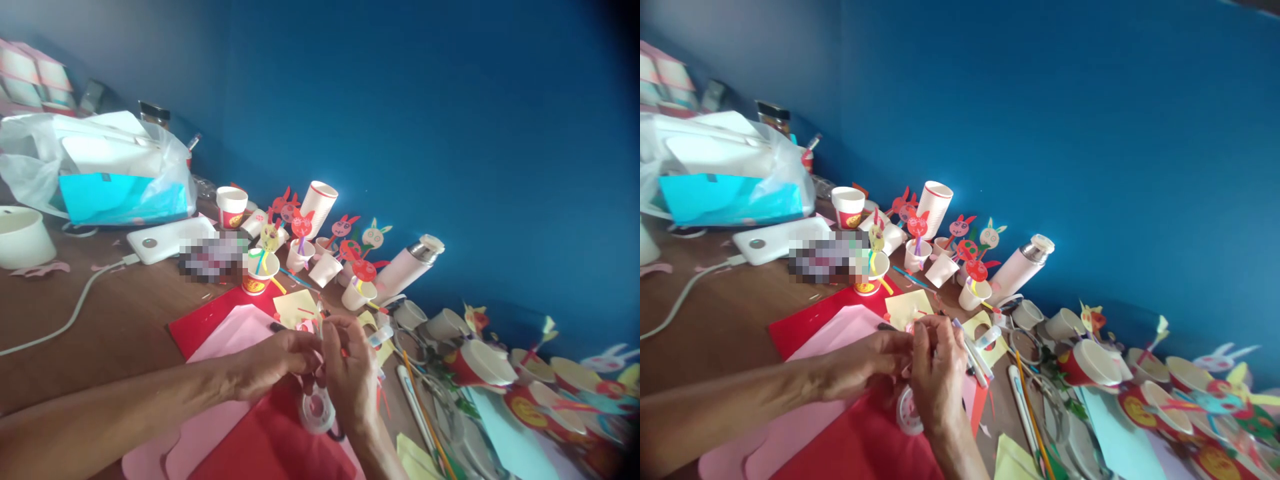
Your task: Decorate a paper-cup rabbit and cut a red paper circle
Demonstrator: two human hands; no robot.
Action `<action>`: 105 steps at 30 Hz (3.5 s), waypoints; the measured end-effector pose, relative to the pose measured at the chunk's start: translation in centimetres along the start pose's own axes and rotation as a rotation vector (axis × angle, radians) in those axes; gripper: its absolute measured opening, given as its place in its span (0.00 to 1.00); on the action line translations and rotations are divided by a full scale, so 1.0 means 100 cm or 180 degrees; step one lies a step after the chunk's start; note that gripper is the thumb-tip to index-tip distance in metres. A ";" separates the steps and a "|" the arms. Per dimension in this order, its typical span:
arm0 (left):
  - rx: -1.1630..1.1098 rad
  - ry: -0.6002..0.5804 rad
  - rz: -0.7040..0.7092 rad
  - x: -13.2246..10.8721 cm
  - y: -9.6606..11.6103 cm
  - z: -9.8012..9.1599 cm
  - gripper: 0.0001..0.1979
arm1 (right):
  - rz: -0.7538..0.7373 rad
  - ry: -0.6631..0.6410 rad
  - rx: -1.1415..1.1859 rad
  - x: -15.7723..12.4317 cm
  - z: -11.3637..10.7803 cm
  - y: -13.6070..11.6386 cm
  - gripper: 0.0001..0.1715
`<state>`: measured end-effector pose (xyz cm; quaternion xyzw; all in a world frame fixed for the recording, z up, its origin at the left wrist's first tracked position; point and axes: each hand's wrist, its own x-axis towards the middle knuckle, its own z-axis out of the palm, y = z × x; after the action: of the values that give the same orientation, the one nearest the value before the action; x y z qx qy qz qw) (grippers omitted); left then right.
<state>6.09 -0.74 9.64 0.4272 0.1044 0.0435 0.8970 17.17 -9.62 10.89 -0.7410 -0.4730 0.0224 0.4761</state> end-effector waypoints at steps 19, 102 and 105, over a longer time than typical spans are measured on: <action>0.0785 0.1043 0.0288 0.004 0.019 -0.024 0.13 | 0.0616 -0.0081 0.1244 0.019 -0.004 0.021 0.14; 0.1051 0.1743 0.1102 0.004 0.029 -0.048 0.12 | 0.1076 -0.0753 0.1807 0.048 0.043 -0.002 0.07; 0.1148 0.1786 0.1157 0.005 0.028 -0.049 0.12 | 0.1064 -0.0887 0.1885 0.047 0.043 0.002 0.10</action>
<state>5.46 4.88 8.75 0.5613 0.2745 0.2982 0.7215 17.81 -3.29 10.36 -0.6279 -0.3787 0.3366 0.5907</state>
